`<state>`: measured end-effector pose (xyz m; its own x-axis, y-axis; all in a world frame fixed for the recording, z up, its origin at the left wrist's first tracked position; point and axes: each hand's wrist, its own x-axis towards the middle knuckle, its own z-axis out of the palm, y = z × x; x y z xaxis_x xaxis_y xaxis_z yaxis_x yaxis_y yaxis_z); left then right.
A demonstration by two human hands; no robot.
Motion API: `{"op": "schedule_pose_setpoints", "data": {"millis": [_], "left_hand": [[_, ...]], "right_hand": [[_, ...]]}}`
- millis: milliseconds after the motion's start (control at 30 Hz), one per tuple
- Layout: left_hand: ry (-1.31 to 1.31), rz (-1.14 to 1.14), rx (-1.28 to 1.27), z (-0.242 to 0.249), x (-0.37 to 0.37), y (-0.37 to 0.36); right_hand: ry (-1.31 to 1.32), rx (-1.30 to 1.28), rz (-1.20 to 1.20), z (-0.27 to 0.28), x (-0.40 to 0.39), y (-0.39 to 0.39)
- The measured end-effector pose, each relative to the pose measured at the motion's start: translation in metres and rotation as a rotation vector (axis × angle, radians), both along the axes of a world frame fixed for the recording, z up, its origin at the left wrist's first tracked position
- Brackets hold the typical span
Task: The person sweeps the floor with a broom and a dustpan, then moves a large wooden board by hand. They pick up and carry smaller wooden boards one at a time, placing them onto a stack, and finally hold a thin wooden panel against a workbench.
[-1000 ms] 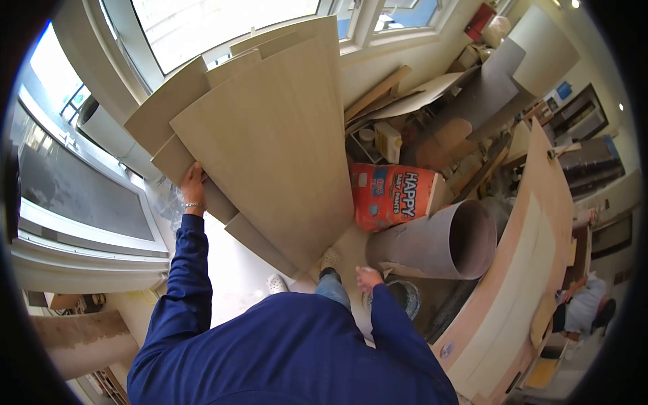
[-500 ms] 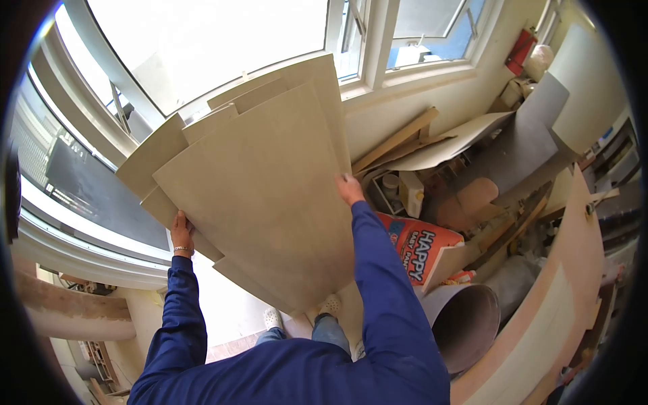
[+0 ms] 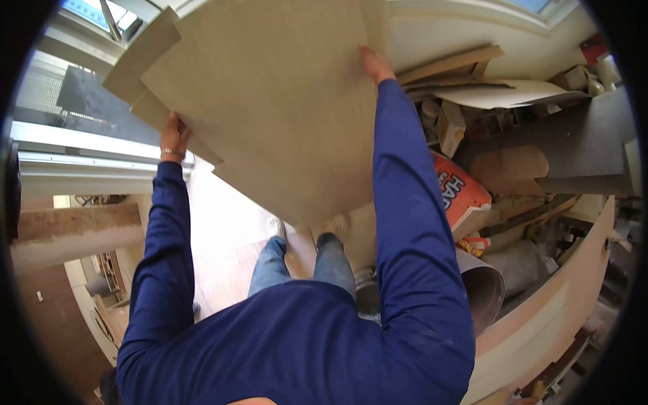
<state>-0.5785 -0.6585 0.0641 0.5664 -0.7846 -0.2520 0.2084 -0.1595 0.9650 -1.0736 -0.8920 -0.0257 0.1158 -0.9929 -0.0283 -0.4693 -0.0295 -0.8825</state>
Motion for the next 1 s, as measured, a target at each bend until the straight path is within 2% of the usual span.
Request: {"op": "schedule_pose_setpoints", "data": {"millis": [133,200,267,333,400,433,500,767,833,933,1000], "left_hand": [[-0.03,0.005,0.054,0.007,-0.008,0.005],[-0.021,-0.003,0.059,0.01,-0.011,0.01],[-0.036,-0.023,0.009,0.01,-0.013,0.017],[-0.029,-0.01,0.003,0.012,-0.016,0.03],[-0.045,-0.022,-0.027,0.02,-0.023,0.044],[-0.025,-0.008,-0.053,0.018,-0.022,0.052],[-0.012,-0.013,-0.09,0.029,-0.032,0.066],[-0.014,-0.056,-0.127,0.043,-0.052,0.101],[0.053,-0.072,-0.193,0.043,-0.055,0.1],[0.148,-0.1,-0.283,0.026,-0.048,0.095],[0.168,-0.115,-0.319,0.008,-0.042,0.098]], "right_hand": [[0.033,0.007,-0.056,0.023,0.003,0.019],[0.082,0.035,-0.074,0.013,0.0,0.015],[-0.014,0.106,-0.154,0.007,-0.006,0.014],[0.001,0.13,-0.153,0.008,-0.017,0.026],[-0.125,-0.16,-0.059,0.006,-0.026,0.034],[-0.13,-0.153,-0.051,0.01,-0.028,0.041],[-0.15,0.001,-0.211,0.026,-0.034,0.053],[-0.212,0.123,-0.201,0.055,-0.04,0.098],[-0.234,-0.06,-0.199,0.053,-0.038,0.1],[-0.177,0.102,-0.239,0.051,-0.041,0.104],[-0.265,0.054,-0.199,0.047,-0.038,0.103]]}}
